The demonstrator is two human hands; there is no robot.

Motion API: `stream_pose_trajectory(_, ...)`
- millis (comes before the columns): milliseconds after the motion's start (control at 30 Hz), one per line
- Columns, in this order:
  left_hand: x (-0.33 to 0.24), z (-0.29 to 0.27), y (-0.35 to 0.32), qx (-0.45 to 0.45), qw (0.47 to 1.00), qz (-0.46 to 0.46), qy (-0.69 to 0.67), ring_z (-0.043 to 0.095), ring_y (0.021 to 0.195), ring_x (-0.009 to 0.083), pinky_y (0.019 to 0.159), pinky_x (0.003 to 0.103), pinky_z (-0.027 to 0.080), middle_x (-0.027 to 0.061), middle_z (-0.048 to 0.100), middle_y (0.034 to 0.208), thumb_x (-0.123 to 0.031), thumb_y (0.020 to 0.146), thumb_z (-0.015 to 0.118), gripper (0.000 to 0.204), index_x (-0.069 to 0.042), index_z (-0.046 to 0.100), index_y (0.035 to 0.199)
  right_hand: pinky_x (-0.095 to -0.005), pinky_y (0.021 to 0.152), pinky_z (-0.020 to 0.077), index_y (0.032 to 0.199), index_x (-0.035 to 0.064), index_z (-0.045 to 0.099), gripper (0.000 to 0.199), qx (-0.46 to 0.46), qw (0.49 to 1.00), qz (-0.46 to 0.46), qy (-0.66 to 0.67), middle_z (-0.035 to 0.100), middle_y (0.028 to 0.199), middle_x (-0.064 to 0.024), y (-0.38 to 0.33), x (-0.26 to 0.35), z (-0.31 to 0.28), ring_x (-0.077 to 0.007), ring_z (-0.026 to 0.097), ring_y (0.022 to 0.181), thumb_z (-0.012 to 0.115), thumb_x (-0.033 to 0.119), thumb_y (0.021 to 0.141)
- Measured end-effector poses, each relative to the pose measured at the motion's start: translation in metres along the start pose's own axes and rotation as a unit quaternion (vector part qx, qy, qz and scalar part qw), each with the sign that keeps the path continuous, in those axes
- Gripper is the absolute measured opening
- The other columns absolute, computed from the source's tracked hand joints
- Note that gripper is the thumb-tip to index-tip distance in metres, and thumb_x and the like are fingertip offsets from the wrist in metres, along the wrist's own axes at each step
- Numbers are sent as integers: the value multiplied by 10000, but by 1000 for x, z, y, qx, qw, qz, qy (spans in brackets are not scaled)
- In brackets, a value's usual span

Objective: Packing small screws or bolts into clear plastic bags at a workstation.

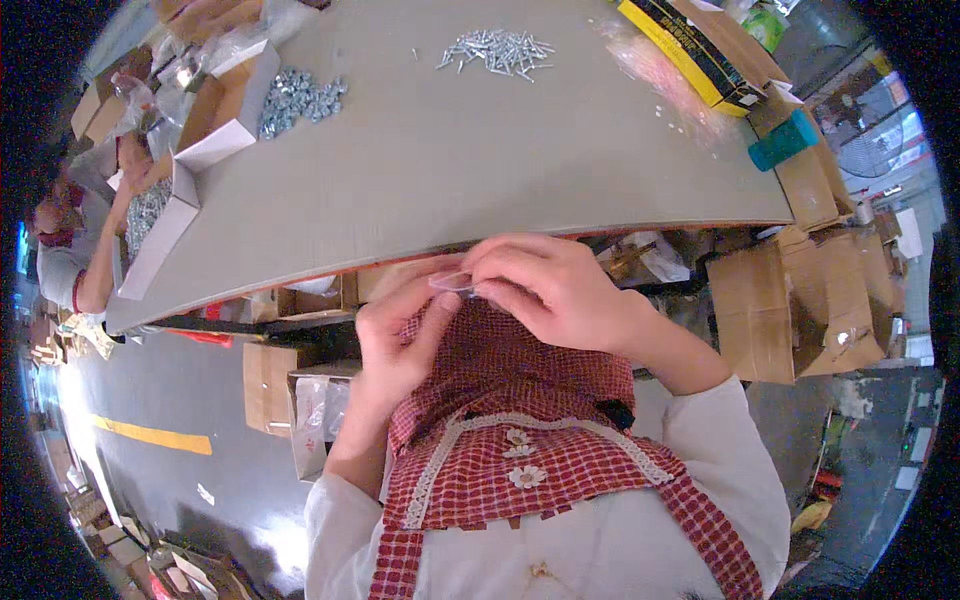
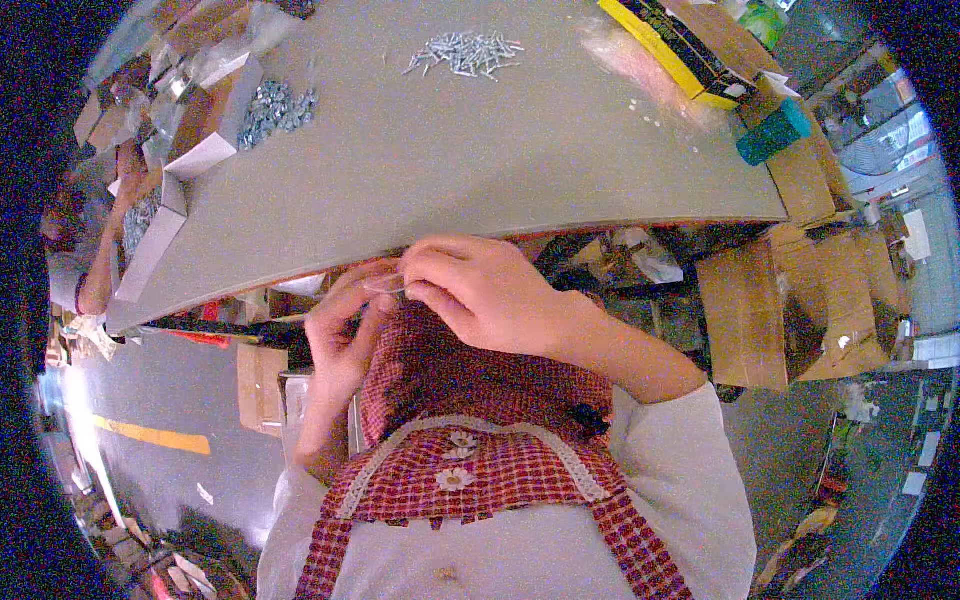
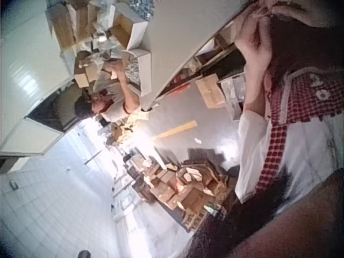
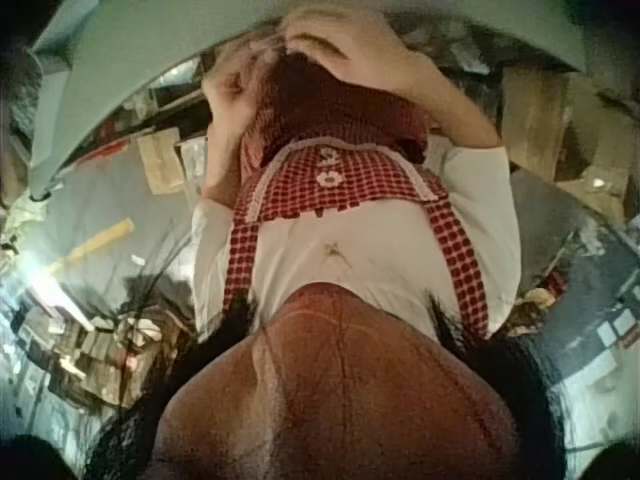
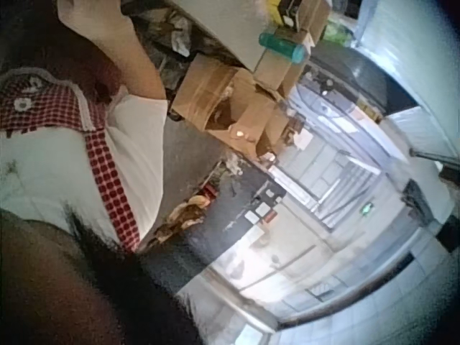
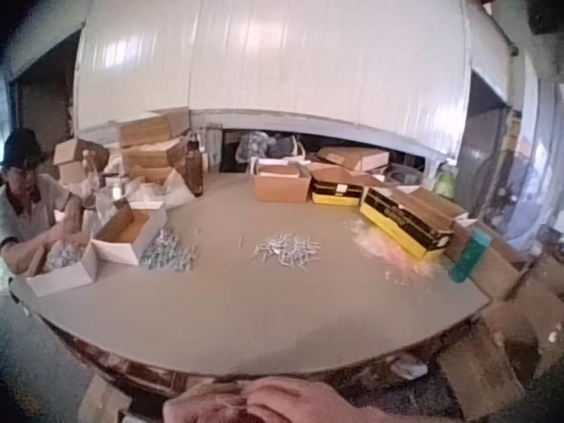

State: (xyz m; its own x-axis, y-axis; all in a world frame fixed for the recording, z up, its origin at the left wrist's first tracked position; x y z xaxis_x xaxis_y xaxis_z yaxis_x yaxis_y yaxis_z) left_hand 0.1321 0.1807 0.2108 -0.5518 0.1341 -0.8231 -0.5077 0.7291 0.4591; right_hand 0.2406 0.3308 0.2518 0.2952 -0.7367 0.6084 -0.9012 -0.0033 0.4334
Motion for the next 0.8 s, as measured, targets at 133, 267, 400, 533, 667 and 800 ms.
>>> stream_pose_trajectory(133,-10,0,12,-70,992,-72,-74,654,845,170,782,290,515,100,707,963,2,885,656,106,24,687,983,-408,738,537,964,54,619,123,-21,998,49,-32,641,946,-124,-4,0,-17,-349,644,870,627,155,894)
stream_pose_trajectory(267,-18,10,22,-65,983,-97,-145,612,755,139,696,273,499,70,644,827,36,839,651,69,8,628,898,-352,755,528,1012,55,632,154,-26,993,110,-29,662,968,-93,-10,1,-24,-270,666,876,673,70,864)
stream_pose_trajectory(400,-27,18,33,-53,998,38,-22,592,676,212,624,308,471,99,596,749,56,727,630,122,-10,603,826,-361,771,524,1067,55,599,220,-54,991,118,32,644,961,-104,-11,0,-24,-278,657,894,666,70,858)
stream_pose_trajectory(533,-33,31,47,-6,998,67,8,584,665,221,615,317,468,93,594,734,52,736,633,97,-10,605,805,-456,753,492,1029,53,550,179,-25,996,84,12,607,934,-148,-19,-10,-31,-353,617,891,614,129,880)
stream_pose_trajectory(667,-37,43,54,16,996,89,-10,602,680,219,637,306,477,93,615,747,63,737,636,98,-7,611,801,-450,676,481,969,67,557,129,-38,998,42,-6,601,858,-136,-31,-10,-44,-350,618,820,613,116,863)
stream_pose_trajectory(800,-28,59,72,56,994,9,-93,618,728,153,687,278,489,65,649,782,37,796,657,63,3,628,840,-412,619,488,925,81,577,114,-67,992,100,31,603,803,-135,-57,-23,-65,-345,608,697,642,147,858)
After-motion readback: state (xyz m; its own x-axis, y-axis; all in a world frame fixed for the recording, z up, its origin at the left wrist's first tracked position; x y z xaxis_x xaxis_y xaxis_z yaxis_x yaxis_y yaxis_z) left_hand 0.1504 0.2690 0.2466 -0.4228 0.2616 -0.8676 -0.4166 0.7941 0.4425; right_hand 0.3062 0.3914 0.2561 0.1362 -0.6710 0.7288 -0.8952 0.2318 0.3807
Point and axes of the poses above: each hand's wrist, its own y-axis towards the middle knuckle, its own z-axis out of the palm, x = y × z, the point moved 3 cm from there along y, towards the middle knuckle
